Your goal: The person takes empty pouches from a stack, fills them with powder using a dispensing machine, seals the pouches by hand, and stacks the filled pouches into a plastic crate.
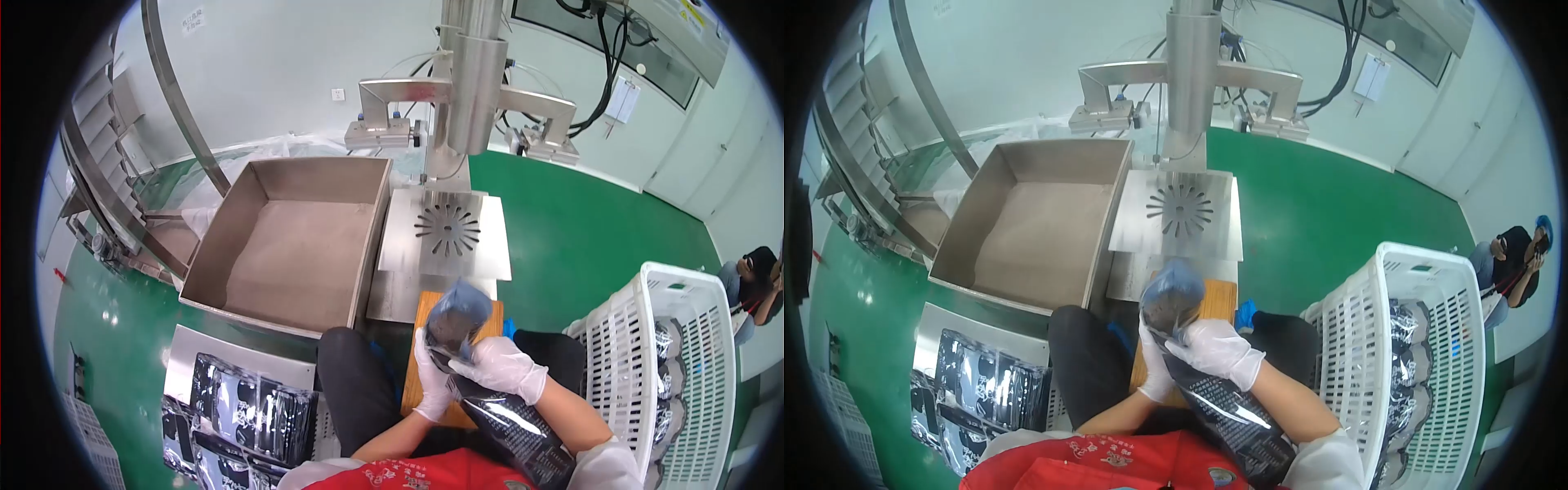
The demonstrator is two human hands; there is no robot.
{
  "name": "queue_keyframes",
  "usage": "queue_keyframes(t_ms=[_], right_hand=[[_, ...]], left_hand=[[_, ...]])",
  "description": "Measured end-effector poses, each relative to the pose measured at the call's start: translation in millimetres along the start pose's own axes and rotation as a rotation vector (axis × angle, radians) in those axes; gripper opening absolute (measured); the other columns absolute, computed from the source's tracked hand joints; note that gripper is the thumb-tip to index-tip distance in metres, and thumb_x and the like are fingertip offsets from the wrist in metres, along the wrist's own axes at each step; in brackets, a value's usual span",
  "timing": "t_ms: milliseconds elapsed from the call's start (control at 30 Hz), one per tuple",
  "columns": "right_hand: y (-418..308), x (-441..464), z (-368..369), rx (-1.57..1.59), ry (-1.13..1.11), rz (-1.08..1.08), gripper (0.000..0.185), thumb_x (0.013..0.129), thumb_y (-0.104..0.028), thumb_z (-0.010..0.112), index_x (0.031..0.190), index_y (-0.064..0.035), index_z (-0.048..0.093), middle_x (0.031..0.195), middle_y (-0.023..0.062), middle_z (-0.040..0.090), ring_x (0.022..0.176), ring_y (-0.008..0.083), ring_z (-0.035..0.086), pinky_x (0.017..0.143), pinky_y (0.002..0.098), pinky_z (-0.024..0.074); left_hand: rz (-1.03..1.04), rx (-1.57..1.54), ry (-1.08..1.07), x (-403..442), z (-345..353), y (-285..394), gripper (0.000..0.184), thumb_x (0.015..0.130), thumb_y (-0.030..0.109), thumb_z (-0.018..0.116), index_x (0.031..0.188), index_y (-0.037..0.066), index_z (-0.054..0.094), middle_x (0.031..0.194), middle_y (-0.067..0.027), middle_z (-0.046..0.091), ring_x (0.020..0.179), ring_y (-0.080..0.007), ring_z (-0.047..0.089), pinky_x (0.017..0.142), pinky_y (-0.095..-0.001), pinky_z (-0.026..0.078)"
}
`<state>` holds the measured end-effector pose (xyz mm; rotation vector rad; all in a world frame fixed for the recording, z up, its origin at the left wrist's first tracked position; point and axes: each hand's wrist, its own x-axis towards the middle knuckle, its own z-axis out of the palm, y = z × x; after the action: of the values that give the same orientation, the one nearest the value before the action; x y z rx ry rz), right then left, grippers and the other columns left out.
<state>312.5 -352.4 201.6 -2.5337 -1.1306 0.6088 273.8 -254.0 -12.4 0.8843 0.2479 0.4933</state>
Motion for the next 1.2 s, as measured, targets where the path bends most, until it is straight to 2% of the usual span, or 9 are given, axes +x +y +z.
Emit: queue_keyframes(t_ms=[333, 433, 500, 733, 800, 967, 1033, 1133, 1200], right_hand=[[40, -13, 4, -0.144, -0.108, -0.069, 0.030, 0.090, -0.037, 0.056, 0.096, -0.0108, 0.069, 0.083, 0.0180, 0.068, 0.079, 0.0357, 0.066, 0.070, 0.0422, 0.0529], [84, 15, -44, -0.615, 0.200, 0.156, 0.021, 0.091, -0.026, 0.053, 0.088, -0.0135, 0.069, 0.080, 0.0128, 0.069, 0.077, 0.0315, 0.068, 0.068, 0.0440, 0.0549], [82, 32, -102, -0.285, 0.516, 0.130, 0.023, 0.094, -0.023, 0.053, 0.105, -0.0088, 0.068, 0.095, 0.0139, 0.070, 0.087, 0.0324, 0.068, 0.078, 0.0418, 0.0548], [87, 130, -172, 0.328, 0.699, -0.530, 0.036, 0.100, -0.029, 0.047, 0.129, -0.0092, 0.058, 0.116, 0.0162, 0.066, 0.110, 0.0295, 0.062, 0.095, 0.0362, 0.0456], [93, 147, -178, 0.363, 0.768, -0.588, 0.037, 0.101, -0.030, 0.047, 0.128, -0.0068, 0.058, 0.116, 0.0137, 0.067, 0.113, 0.0257, 0.061, 0.097, 0.0341, 0.0440], [128, 165, -180, 0.215, 0.883, -0.233, 0.034, 0.099, -0.028, 0.050, 0.126, -0.0090, 0.060, 0.109, 0.0165, 0.068, 0.104, 0.0295, 0.065, 0.091, 0.0366, 0.0480], [142, 184, -173, 0.076, 1.081, -0.209, 0.032, 0.096, -0.024, 0.055, 0.125, -0.0124, 0.060, 0.097, 0.0209, 0.068, 0.089, 0.0380, 0.065, 0.079, 0.0413, 0.0505], [115, 160, -169, 0.277, 1.130, -0.327, 0.044, 0.089, -0.008, 0.063, 0.132, -0.0119, 0.056, 0.098, 0.0098, 0.065, 0.092, 0.0214, 0.064, 0.075, 0.0325, 0.0514], [97, 149, -159, 0.356, 1.416, -0.477, 0.049, 0.084, -0.008, 0.068, 0.130, -0.0062, 0.055, 0.107, 0.0082, 0.056, 0.086, 0.0176, 0.055, 0.075, 0.0277, 0.0488]], left_hand=[[0.115, 0.676, -0.134, -39, -19, 54, 0.124, 0.057, 0.014, 0.092, 0.149, -0.002, 0.011, 0.146, -0.0194, 0.030, 0.137, -0.0321, 0.032, 0.114, -0.0382, 0.028], [0.215, 0.558, -0.102, 3, -11, 123, 0.073, 0.081, 0.002, 0.066, 0.146, 0.001, 0.031, 0.144, -0.0134, 0.038, 0.133, -0.0249, 0.039, 0.112, -0.0379, 0.029], [0.428, 0.608, -0.141, 58, 13, 170, 0.034, 0.095, 0.003, 0.048, 0.129, 0.002, 0.049, 0.128, -0.0078, 0.051, 0.119, -0.0176, 0.050, 0.104, -0.0337, 0.039], [0.384, 0.795, -0.945, 188, 164, 221, 0.048, 0.084, 0.016, 0.070, 0.127, 0.004, 0.051, 0.103, -0.0045, 0.060, 0.081, -0.0082, 0.058, 0.072, -0.0226, 0.047], [-0.098, 0.646, -1.106, 215, 173, 227, 0.037, 0.085, 0.018, 0.071, 0.115, 0.004, 0.058, 0.094, -0.0034, 0.063, 0.074, -0.0079, 0.059, 0.066, -0.0222, 0.047], [-0.240, 0.735, -1.090, 305, 137, 210, 0.020, 0.089, 0.016, 0.064, 0.102, 0.000, 0.067, 0.079, -0.0019, 0.065, 0.064, -0.0086, 0.060, 0.063, -0.0239, 0.050], [-0.057, 0.937, -0.911, 308, 143, 204, 0.020, 0.091, 0.014, 0.061, 0.102, -0.001, 0.066, 0.084, -0.0034, 0.067, 0.069, -0.0076, 0.061, 0.064, -0.0228, 0.049], [0.730, 1.333, -0.613, 298, 153, 197, 0.025, 0.089, 0.013, 0.061, 0.107, -0.005, 0.062, 0.096, -0.0193, 0.067, 0.077, -0.0308, 0.064, 0.071, -0.0366, 0.050], [0.762, 1.369, -0.565, 295, 160, 199, 0.026, 0.089, 0.013, 0.062, 0.107, -0.005, 0.061, 0.095, -0.0221, 0.065, 0.080, -0.0355, 0.063, 0.073, -0.0398, 0.049]])
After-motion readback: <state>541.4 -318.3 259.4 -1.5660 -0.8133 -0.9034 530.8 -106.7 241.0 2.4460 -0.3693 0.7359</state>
